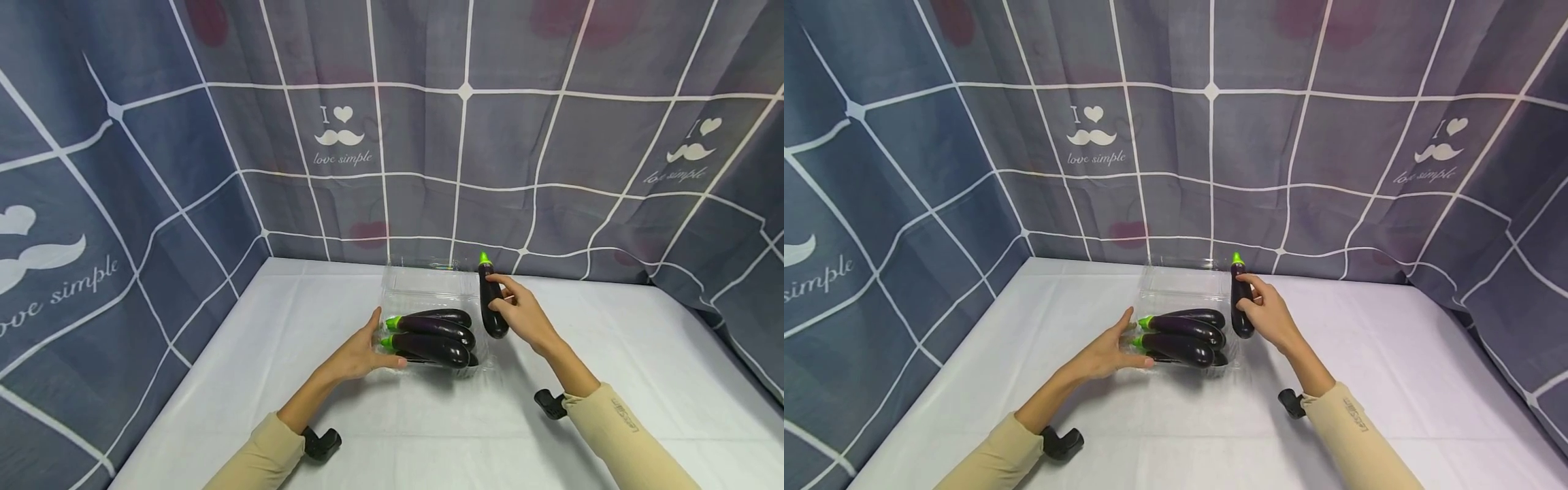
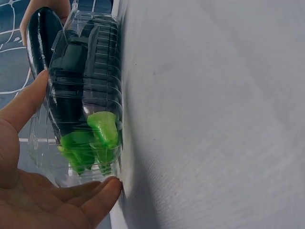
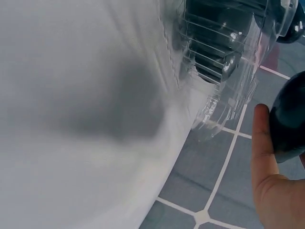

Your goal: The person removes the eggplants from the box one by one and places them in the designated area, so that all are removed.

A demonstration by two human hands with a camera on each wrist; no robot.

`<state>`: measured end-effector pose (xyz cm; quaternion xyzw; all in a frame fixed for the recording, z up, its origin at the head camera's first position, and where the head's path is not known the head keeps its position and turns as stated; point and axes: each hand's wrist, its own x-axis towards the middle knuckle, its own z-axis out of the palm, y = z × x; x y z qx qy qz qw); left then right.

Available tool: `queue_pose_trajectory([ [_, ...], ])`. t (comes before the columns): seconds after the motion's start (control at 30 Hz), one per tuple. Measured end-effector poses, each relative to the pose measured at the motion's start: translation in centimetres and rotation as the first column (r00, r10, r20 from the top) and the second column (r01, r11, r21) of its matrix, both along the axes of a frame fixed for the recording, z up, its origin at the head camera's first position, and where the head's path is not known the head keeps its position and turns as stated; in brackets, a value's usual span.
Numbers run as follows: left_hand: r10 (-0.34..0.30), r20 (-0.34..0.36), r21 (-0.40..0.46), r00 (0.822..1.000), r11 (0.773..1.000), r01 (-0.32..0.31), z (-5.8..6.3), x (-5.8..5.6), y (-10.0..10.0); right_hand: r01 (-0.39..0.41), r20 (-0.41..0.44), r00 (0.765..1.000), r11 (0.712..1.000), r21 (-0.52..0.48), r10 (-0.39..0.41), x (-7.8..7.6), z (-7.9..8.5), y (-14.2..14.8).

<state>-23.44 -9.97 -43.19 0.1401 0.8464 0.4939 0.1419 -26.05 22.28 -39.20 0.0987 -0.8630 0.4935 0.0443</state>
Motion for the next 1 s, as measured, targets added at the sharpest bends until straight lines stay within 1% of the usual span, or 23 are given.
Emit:
queue_pose_trajectory([
  [0.33, 0.010, 0.001, -0.004, 1.000, 1.000, -0.010, 0.3, -0.1, -0.2, 0.010, 0.004, 1.000, 1.000, 0.011, -0.011, 0.9, -0.4, 1.0],
  [0.47, 0.011, 0.011, 0.002, 1.000, 1.000, -0.011, 0.2, 0.0, -0.1, 0.018, 0.022, 1.000, 0.999, 0.034, -0.019, 1.5, -0.7, 1.6],
  [0.7, 0.013, 0.025, 0.021, 1.000, 1.000, -0.013, -0.2, 0.3, 0.0, 0.003, 0.060, 0.998, 0.997, 0.081, -0.008, 2.2, -1.3, 2.5],
  [0.87, 0.006, 0.024, 0.042, 1.000, 0.999, -0.007, -0.1, 0.3, -0.1, -0.009, 0.089, 0.996, 0.993, 0.121, -0.002, 2.6, -2.0, 3.0],
  [1.0, -0.007, 0.030, 0.049, 1.000, 0.999, 0.005, -0.1, 0.3, -0.1, -0.028, 0.091, 0.996, 0.990, 0.136, 0.016, 2.9, -2.5, 3.2],
])
